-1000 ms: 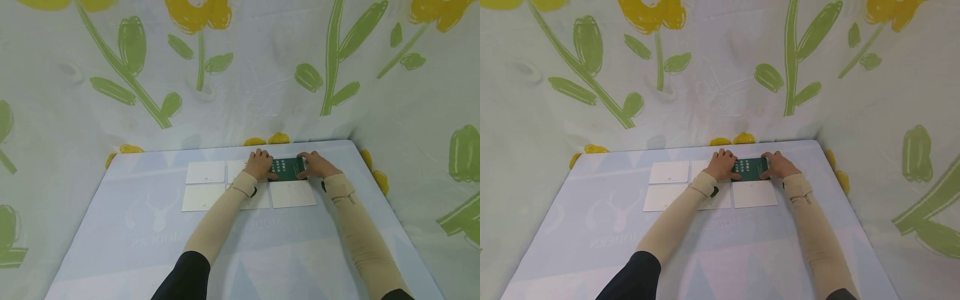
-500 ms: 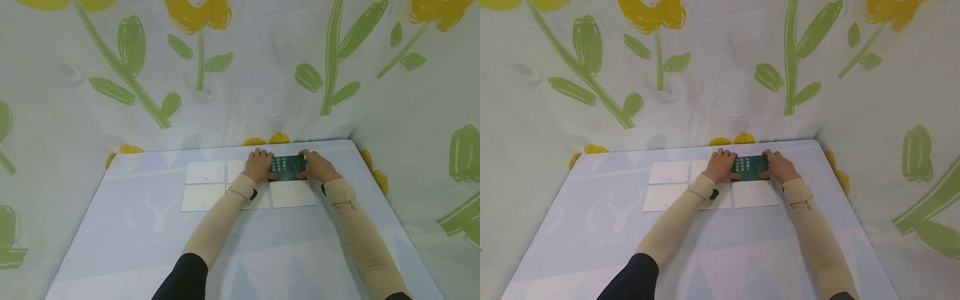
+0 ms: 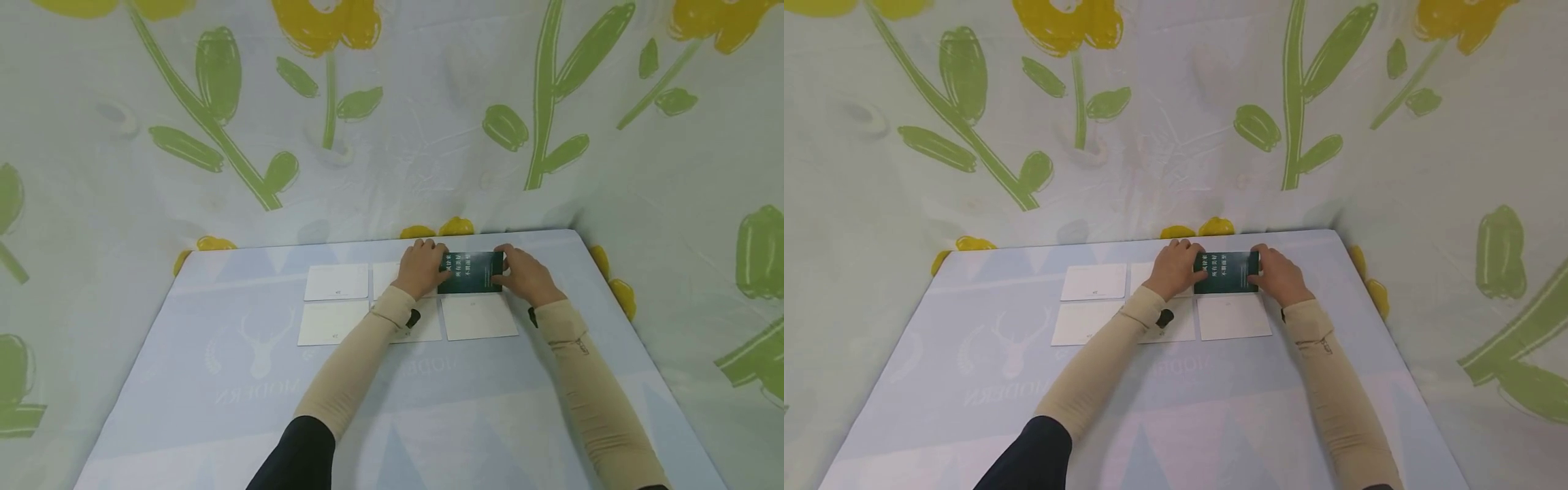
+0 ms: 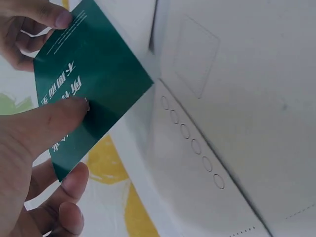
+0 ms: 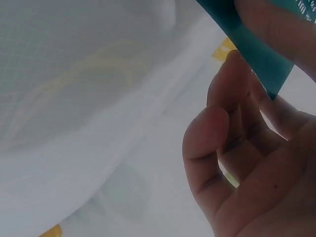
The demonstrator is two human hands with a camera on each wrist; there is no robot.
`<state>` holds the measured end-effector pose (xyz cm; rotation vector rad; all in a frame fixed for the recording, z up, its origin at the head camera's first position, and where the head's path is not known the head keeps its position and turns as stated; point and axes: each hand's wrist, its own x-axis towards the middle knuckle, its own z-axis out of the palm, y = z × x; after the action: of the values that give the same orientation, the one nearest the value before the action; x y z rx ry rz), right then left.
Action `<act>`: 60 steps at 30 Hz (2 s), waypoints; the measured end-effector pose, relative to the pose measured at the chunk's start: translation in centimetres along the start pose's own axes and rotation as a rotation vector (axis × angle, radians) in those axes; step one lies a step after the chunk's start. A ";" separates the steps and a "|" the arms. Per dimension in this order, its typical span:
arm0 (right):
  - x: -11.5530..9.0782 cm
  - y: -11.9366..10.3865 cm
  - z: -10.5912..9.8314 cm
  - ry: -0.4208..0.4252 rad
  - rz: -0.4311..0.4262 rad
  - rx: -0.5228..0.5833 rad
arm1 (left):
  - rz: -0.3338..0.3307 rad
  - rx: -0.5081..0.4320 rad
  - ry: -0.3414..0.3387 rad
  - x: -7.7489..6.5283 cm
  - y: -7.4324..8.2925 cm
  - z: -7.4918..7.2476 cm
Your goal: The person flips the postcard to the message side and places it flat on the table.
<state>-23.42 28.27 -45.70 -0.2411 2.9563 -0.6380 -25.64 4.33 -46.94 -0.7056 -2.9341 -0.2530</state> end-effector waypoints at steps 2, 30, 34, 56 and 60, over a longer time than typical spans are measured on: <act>-0.1 0.1 -0.1 0.006 -0.004 -0.005 | -0.010 -0.021 0.001 -0.1 -0.1 -0.3; -4.7 -0.4 -2.8 -0.027 -0.071 0.107 | -0.024 -0.317 -0.142 -2.8 0.9 -4.0; -5.2 -0.4 -3.3 -0.032 -0.085 0.114 | -0.009 -0.331 -0.128 -3.1 1.1 -4.3; -6.0 -0.7 -2.3 0.044 -0.235 0.099 | 0.157 -0.123 0.233 -5.3 0.5 -2.0; -6.2 -0.4 -2.1 0.040 -0.241 0.101 | 0.164 -0.113 0.206 -5.5 0.8 -1.7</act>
<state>-17.54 29.84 -43.19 -0.5876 2.9466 -0.8273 -20.25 2.27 -46.03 -0.8743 -2.6672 -0.4488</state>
